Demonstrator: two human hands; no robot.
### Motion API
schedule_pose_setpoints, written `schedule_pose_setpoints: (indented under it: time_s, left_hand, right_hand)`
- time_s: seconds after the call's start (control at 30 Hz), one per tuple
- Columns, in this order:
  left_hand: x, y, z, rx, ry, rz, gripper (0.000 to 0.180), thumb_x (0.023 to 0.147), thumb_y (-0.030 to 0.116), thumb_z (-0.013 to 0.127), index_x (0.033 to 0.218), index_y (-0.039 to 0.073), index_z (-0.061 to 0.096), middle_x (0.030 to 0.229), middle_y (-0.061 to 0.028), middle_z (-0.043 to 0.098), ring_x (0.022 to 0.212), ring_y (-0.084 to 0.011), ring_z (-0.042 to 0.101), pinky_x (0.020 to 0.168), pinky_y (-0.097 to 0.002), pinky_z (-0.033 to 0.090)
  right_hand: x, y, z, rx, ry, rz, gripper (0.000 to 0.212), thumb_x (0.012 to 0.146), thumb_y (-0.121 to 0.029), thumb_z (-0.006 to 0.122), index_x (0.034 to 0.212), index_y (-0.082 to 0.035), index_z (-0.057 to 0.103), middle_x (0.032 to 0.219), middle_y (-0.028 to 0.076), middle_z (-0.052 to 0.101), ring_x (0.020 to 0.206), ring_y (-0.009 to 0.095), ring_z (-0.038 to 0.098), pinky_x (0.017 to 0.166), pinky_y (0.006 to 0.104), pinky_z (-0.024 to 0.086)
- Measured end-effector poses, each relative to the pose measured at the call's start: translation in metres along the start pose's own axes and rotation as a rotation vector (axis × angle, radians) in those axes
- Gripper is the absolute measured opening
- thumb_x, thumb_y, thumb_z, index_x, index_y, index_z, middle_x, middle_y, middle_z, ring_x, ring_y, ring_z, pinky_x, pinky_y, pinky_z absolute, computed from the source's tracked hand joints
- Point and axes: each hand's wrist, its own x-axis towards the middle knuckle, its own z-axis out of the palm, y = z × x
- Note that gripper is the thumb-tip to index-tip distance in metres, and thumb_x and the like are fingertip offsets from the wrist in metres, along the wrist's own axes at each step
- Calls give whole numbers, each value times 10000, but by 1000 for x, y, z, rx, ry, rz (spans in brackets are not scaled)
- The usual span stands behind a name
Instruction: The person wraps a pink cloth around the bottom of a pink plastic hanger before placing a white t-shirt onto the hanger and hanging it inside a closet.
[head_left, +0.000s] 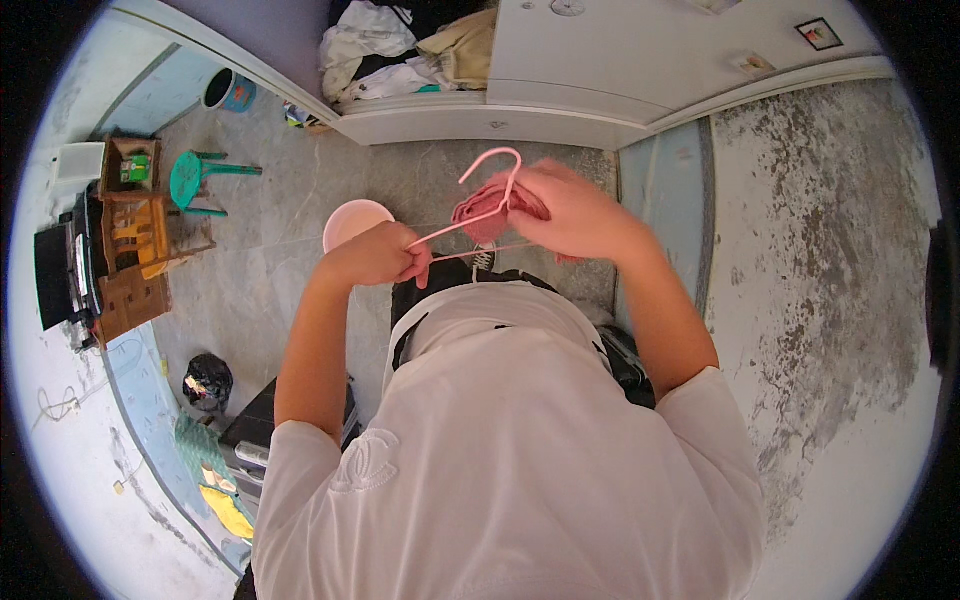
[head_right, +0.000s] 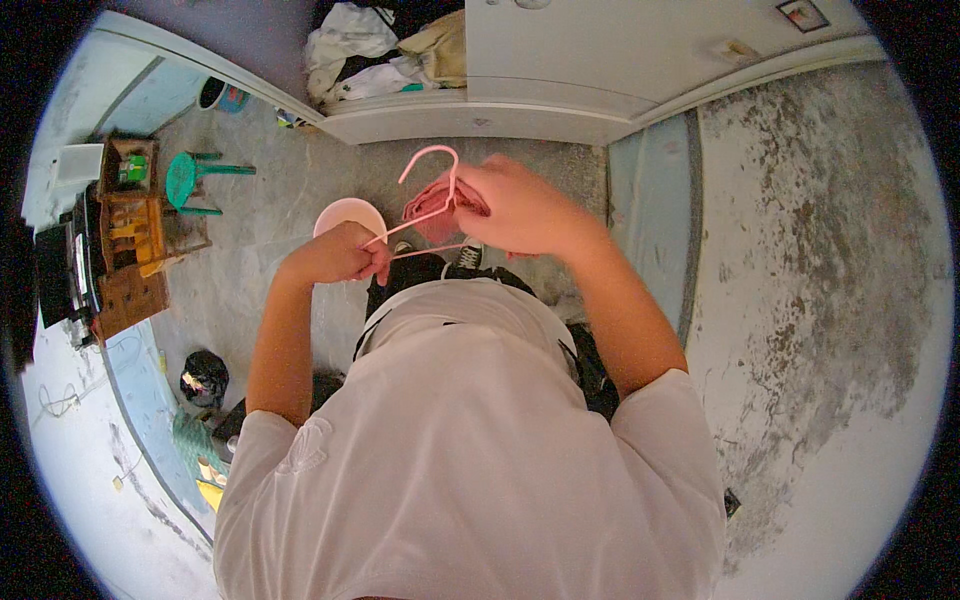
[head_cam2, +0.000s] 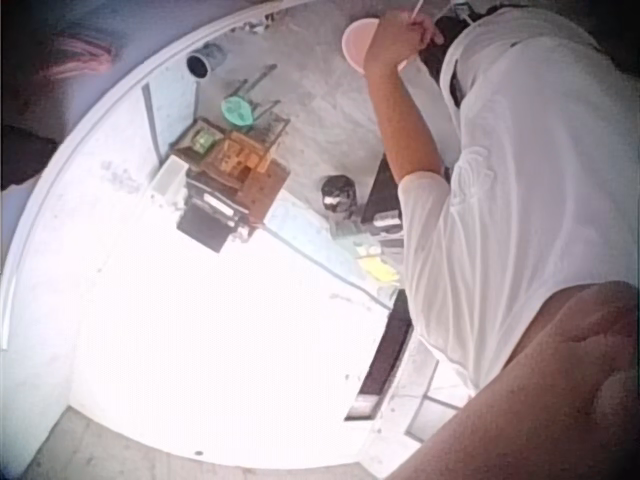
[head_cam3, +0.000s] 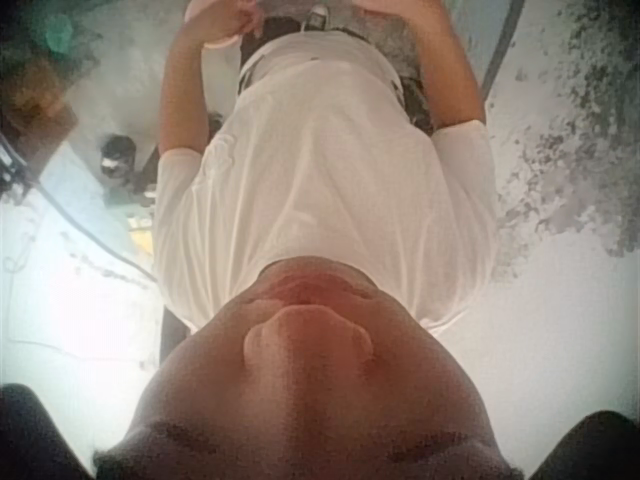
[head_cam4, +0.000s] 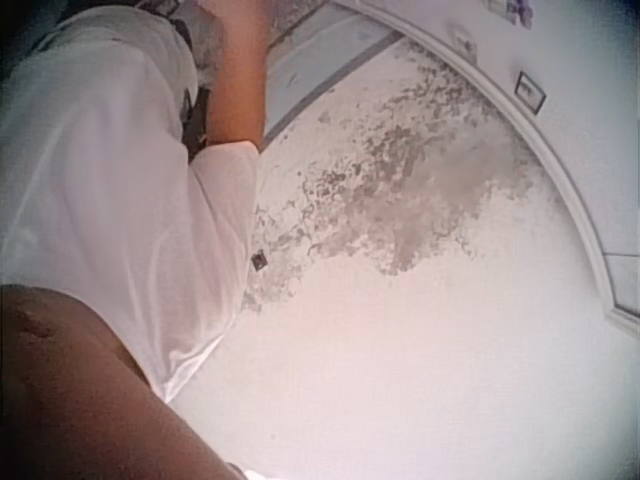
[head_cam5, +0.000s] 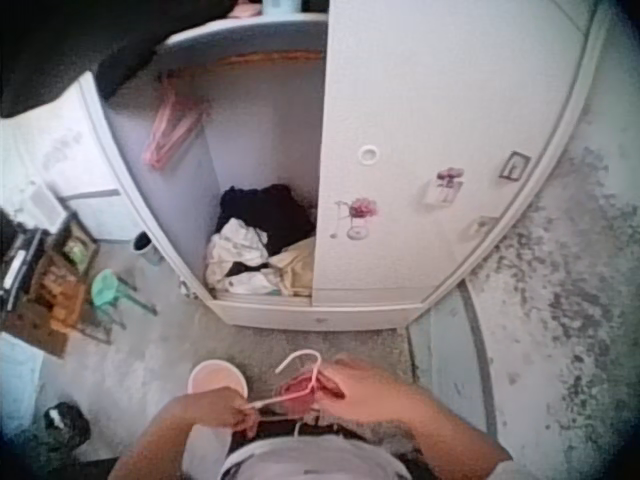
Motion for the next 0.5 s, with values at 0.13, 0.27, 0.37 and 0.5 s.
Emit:
schedule_pose_setpoints:
  time_s: [0.13, 0.27, 0.37, 0.5]
  left_hand:
    - [-17, -2, -7, 16, -50, 62, 204, 758, -56, 509, 591, 58, 531, 713, -65, 706, 664, -157, 633, 548, -313, 426]
    - [-20, -8, -6, -124, -87, -68, 206, 757, -62, 505, 592, 60, 526, 732, -89, 715, 614, -145, 589, 531, -304, 415]
    - [-17, -13, -4, -257, -102, -110, 199, 764, -58, 511, 609, 64, 535, 749, -108, 717, 563, -117, 526, 499, -287, 389]
    - [-24, -29, -11, -330, -101, -123, 187, 769, -59, 515, 638, 70, 545, 792, -117, 731, 522, -86, 452, 464, -273, 343]
  right_hand:
    - [-8, 17, -23, 547, -372, -61, 535, 978, -237, 686, 1454, -33, 551, 1278, 171, 670, 1198, 251, 615, 1038, 383, 497]
    - [8, 35, -11, 345, -224, -134, 662, 936, -242, 768, 1510, -23, 520, 1447, 163, 618, 1321, 255, 585, 1129, 370, 450]
    - [26, 3, 3, 211, -175, -34, 608, 919, -277, 784, 1432, -27, 575, 1373, 178, 652, 1263, 288, 620, 1076, 383, 482]
    - [41, 6, 26, 79, -46, -79, 547, 899, -339, 794, 1316, -27, 628, 1217, 204, 678, 1119, 338, 659, 970, 406, 520]
